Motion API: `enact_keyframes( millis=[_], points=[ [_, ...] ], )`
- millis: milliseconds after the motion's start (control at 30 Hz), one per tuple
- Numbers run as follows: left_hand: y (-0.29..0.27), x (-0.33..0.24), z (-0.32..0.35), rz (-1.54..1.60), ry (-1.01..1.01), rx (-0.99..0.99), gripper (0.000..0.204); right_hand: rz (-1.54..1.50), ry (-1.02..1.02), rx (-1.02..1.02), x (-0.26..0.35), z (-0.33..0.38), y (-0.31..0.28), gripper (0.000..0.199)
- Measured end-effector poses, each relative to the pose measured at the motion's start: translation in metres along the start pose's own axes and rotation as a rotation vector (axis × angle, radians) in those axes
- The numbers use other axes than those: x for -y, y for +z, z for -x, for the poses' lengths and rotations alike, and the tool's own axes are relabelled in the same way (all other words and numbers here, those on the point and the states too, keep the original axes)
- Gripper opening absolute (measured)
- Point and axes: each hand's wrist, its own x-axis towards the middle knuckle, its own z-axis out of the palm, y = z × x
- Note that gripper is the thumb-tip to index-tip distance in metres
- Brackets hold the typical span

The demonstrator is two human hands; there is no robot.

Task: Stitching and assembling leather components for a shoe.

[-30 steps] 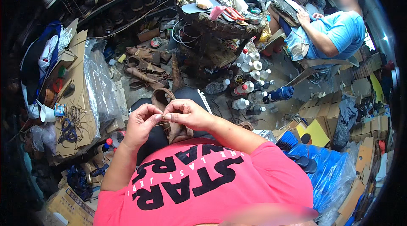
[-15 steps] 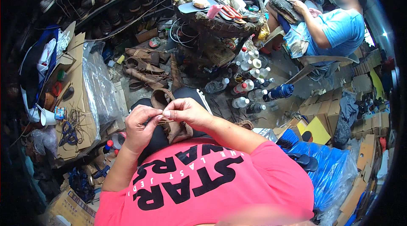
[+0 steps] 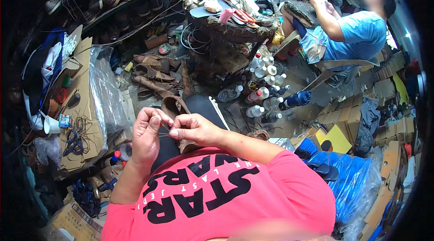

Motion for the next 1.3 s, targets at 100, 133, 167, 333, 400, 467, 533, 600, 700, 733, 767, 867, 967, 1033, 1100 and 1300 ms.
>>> enact_keyframes(
  millis=[100,133,167,333,400,467,533,600,700,733,767,867,967,1033,1100,1300],
  points=[
    [-0.006,-0.026,-0.005,0.076,0.122,-0.069,0.012,0.051,0.025,0.033,0.017,0.011,-0.001,0.021],
    [-0.015,-0.039,-0.008,0.085,0.195,-0.057,0.011,0.069,0.014,0.036,0.024,0.016,-0.001,0.02],
    [-0.026,-0.055,-0.011,0.095,0.259,-0.083,0.01,0.087,0.001,0.039,0.031,0.02,-0.003,0.02],
    [-0.079,-0.116,-0.004,0.109,0.562,-0.16,0.01,0.29,-0.066,-0.01,0.065,0.047,-0.019,0.016],
    [-0.095,-0.129,0.005,0.085,0.617,-0.147,0.011,0.441,-0.089,-0.083,0.075,0.058,-0.028,0.015],
    [-0.108,-0.134,0.011,0.077,0.641,-0.228,0.011,0.511,-0.055,-0.157,0.081,0.069,-0.036,0.015],
    [-0.118,-0.136,0.017,0.064,0.655,-0.273,0.011,0.483,0.018,-0.216,0.083,0.078,-0.043,0.015],
    [-0.127,-0.138,0.02,0.066,0.651,-0.306,0.011,0.501,0.046,-0.264,0.083,0.084,-0.05,0.015],
    [-0.135,-0.141,0.02,0.054,0.665,-0.286,0.012,0.535,0.023,-0.348,0.084,0.092,-0.063,0.013],
    [-0.136,-0.142,0.019,0.066,0.666,-0.26,0.013,0.497,0.0,-0.38,0.084,0.096,-0.067,0.013],
    [-0.136,-0.141,0.018,0.054,0.656,-0.287,0.012,0.462,-0.031,-0.402,0.085,0.099,-0.072,0.013],
    [-0.132,-0.136,0.012,0.073,0.616,-0.31,0.011,0.432,-0.072,-0.569,0.087,0.11,-0.085,0.016],
    [-0.124,-0.122,0.005,0.102,0.567,-0.331,0.009,0.15,-0.259,-0.61,0.085,0.115,-0.096,0.014],
    [-0.119,-0.11,0.001,0.133,0.504,-0.339,0.008,-0.056,-0.436,-0.581,0.082,0.118,-0.101,0.013],
    [-0.114,-0.1,-0.002,0.183,0.444,-0.294,0.009,-0.172,-0.623,-0.468,0.079,0.116,-0.11,0.013],
    [-0.103,-0.08,-0.01,0.262,0.292,-0.377,0.011,-0.529,-0.741,-0.411,0.074,0.123,-0.127,0.016]
  ],
)
